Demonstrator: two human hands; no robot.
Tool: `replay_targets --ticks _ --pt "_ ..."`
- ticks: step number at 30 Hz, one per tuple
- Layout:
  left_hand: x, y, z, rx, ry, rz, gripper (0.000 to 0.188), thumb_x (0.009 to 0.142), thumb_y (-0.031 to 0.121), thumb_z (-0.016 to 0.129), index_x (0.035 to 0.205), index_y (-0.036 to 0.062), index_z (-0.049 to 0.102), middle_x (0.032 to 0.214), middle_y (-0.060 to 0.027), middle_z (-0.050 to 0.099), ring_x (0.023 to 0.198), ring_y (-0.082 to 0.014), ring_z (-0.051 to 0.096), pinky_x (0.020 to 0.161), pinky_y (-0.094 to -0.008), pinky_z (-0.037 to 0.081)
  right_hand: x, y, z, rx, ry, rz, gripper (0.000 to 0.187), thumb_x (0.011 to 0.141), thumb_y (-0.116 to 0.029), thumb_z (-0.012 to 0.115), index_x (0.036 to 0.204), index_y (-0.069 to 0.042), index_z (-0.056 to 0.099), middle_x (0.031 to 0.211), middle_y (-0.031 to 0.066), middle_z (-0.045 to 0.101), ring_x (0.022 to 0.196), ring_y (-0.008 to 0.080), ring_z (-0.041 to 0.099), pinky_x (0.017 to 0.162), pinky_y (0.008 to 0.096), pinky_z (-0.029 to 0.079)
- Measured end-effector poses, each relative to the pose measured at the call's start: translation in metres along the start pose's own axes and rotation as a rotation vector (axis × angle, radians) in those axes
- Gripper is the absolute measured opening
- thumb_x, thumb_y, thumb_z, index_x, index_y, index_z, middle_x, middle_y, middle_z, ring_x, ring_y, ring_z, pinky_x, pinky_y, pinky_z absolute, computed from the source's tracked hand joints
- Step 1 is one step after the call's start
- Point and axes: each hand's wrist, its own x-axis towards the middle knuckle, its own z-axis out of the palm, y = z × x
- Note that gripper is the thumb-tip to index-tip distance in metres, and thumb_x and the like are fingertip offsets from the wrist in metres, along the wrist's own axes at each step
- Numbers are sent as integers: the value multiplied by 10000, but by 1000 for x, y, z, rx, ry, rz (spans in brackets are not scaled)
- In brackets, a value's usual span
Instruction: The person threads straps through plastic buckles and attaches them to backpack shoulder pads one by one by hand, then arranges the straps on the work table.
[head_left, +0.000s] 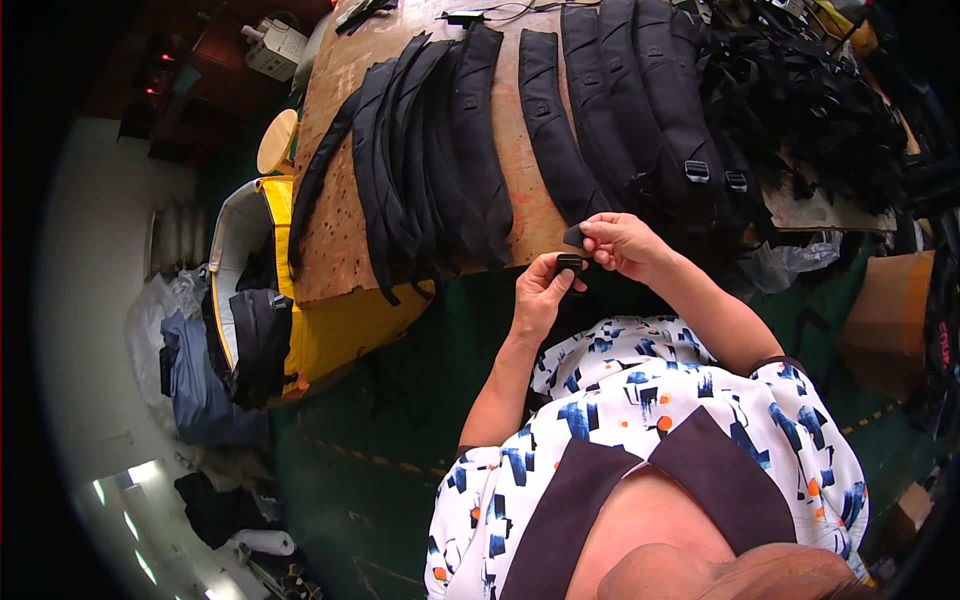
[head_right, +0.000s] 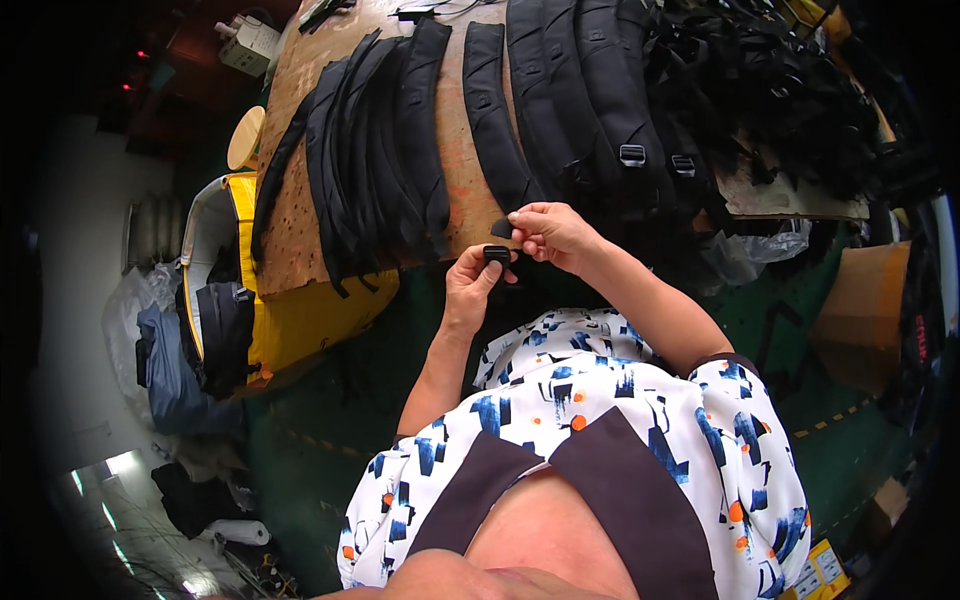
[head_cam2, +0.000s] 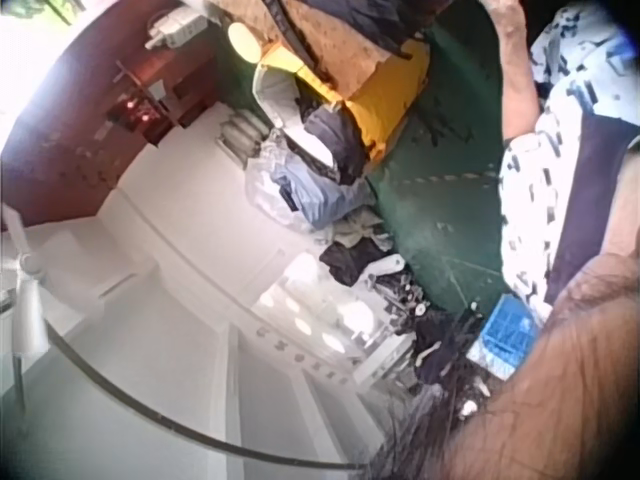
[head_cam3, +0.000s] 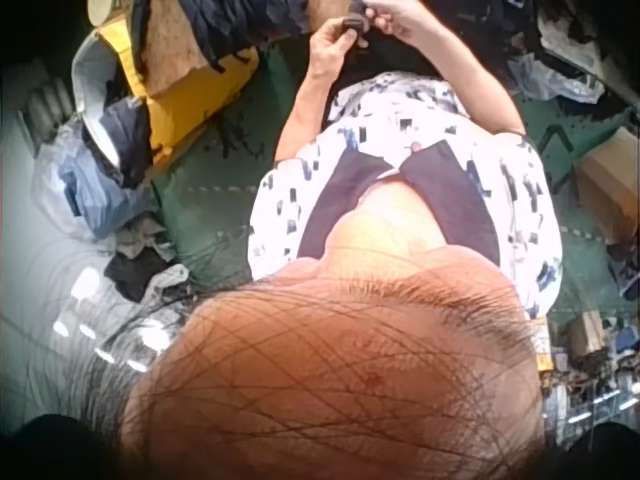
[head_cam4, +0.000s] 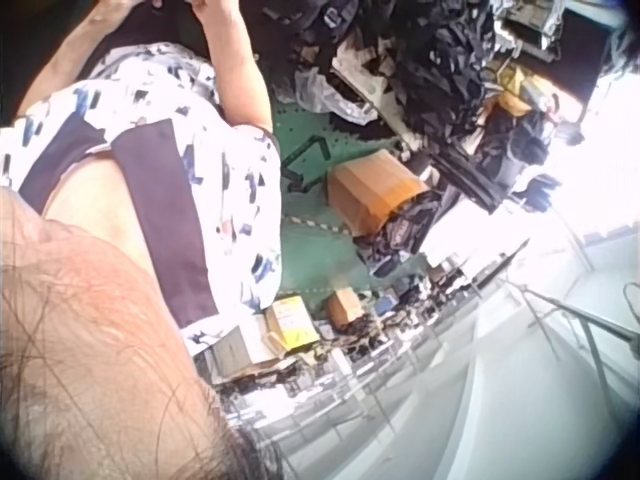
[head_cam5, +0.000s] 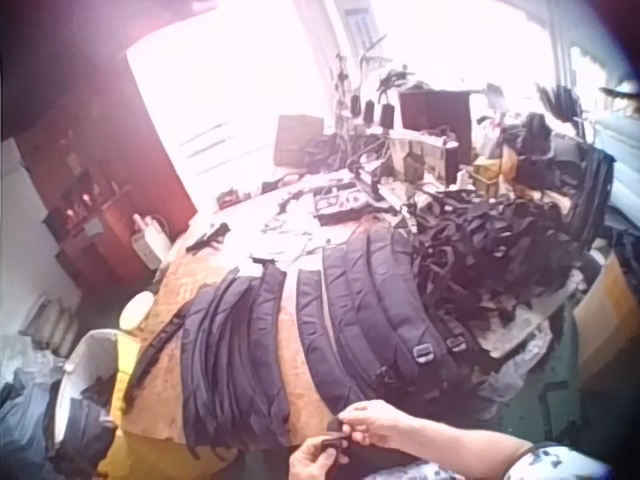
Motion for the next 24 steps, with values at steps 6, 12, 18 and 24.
replay_targets --ticks 6,12,18,24 --pt "2 1 1 79 -6 41 210 854 37 572 1058 -12 558 939 -74 625 728 -108 572 668 -234 498 -2 8 -2 65 -153 96 141 869 -141 564 763 -53 532 614 -1 527 435 39 429 374 153 334" --pt "3 13 6 91 23 2 355 849 26 570 1195 37 493 893 -56 624 656 -93 547 596 -202 446 -6 8 -9 -30 -157 127 141 862 -148 570 753 -68 529 612 -16 501 436 27 367 373 157 256" --pt "5 17 2 175 -77 -130 330 862 44 546 1191 47 526 817 -8 584 565 -50 488 503 -169 408 -6 10 -14 -116 -220 84 134 861 -153 572 762 -81 518 607 -23 484 443 24 368 378 157 245" --pt "5 14 5 22 -33 -193 284 861 46 542 1144 33 557 828 -2 583 543 -33 476 445 -154 377 -7 14 -22 -36 -256 44 150 875 -173 556 765 -80 516 599 -27 472 442 19 367 372 154 242"
